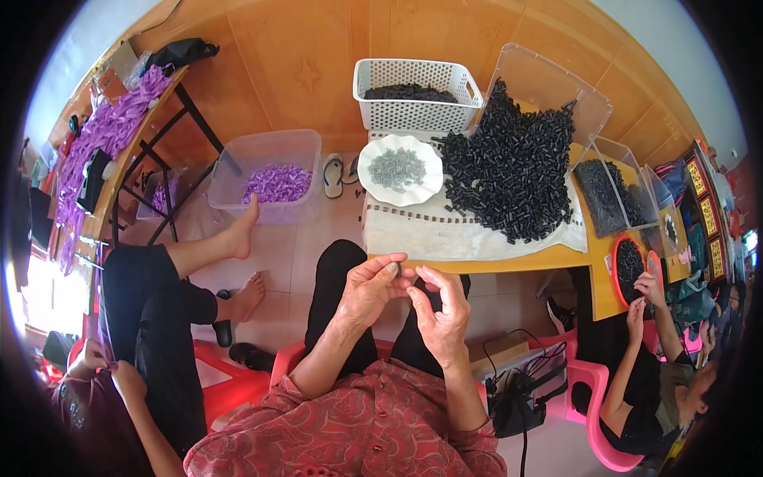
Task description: The person assembles small plastic components by hand, repeatedly picking up small pins from a plate and inserting them into black plastic pieces.
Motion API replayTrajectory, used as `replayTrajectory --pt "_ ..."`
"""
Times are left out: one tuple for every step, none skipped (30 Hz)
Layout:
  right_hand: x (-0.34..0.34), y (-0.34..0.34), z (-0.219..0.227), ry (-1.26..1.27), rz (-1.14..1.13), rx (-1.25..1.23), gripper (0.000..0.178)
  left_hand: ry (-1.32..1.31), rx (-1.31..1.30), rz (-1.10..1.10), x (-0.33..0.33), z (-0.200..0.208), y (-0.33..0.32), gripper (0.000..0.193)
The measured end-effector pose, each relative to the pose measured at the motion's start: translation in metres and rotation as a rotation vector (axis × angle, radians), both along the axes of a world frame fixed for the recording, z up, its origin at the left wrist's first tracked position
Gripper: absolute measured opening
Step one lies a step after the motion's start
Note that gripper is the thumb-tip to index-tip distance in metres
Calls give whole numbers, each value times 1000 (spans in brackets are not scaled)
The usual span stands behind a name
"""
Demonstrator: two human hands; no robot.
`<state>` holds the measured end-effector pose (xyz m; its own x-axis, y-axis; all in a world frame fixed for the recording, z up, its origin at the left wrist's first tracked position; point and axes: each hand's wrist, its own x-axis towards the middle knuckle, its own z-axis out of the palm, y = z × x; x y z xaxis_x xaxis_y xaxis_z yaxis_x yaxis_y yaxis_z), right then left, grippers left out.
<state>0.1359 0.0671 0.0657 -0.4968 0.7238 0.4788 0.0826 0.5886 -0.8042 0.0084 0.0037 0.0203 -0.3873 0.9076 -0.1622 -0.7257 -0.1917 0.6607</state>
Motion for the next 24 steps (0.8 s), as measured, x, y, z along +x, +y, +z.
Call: replayTrajectory --pt "1 2 -4 6 -20 -40 31 -58 10 18 -4 -2 2 25" --pt "1 3 -8 14 -23 -37 31 -65 -21 39 -8 -4 5 24" --pt "3 4 -12 9 -21 -76 28 -58 -19 36 -11 -6 7 24" --pt "3 5 -16 4 -19 -115 25 -80 -35 56 -14 -8 11 24" --pt "4 5 -20 11 -20 -112 25 -100 -51 77 -17 -9 14 23" --pt "4 6 -23 -13 -4 -111 23 -92 -48 75 -21 -10 18 23" --pt "4 6 -26 -37 11 -109 21 -110 -68 66 -26 -11 22 23" --pt "4 5 -29 -37 14 -116 19 -128 -87 58 -29 -11 26 23" --pt "5 5 -33 -64 22 -113 19 -122 -83 57 -33 -6 32 23" --pt "5 5 -36 -57 29 -124 20 -128 -90 89 -40 -1 42 24" --pt "5 6 -39 -51 34 -134 20 -134 -97 120 -48 6 53 25" --pt "6 6 -41 -46 29 -132 20 -93 -107 148 -56 14 68 26" --pt "6 5 -42 -49 30 -137 19 -61 -90 150 -67 19 82 25" --pt "6 5 -43 -52 29 -143 19 -30 -74 148 -79 24 98 25" --pt "7 5 -45 -50 23 -140 19 -17 -68 153 -91 30 118 23" --pt "8 4 -47 -64 14 -155 17 -5 -63 155 -103 37 139 21" --pt "8 5 -49 -78 5 -170 16 33 -67 150 -116 46 160 15" --pt "7 4 -43 -96 -3 -201 13 53 -36 144 -132 53 180 11" --pt "6 4 -46 -95 -14 -200 13 55 -36 161 -146 64 199 9" --pt "8 5 -50 -71 -20 -236 13 154 7 192 -155 75 216 8" --pt "6 2 -51 -42 1 -274 14 291 12 227 -183 77 231 12" --pt "4 2 -48 -62 28 -235 14 215 98 222 -208 80 242 12" --pt "3 5 -49 -69 6 -248 14 184 94 164 -222 76 254 15" --pt "6 10 -50 -62 -9 -242 14 192 65 142 -221 77 269 18"
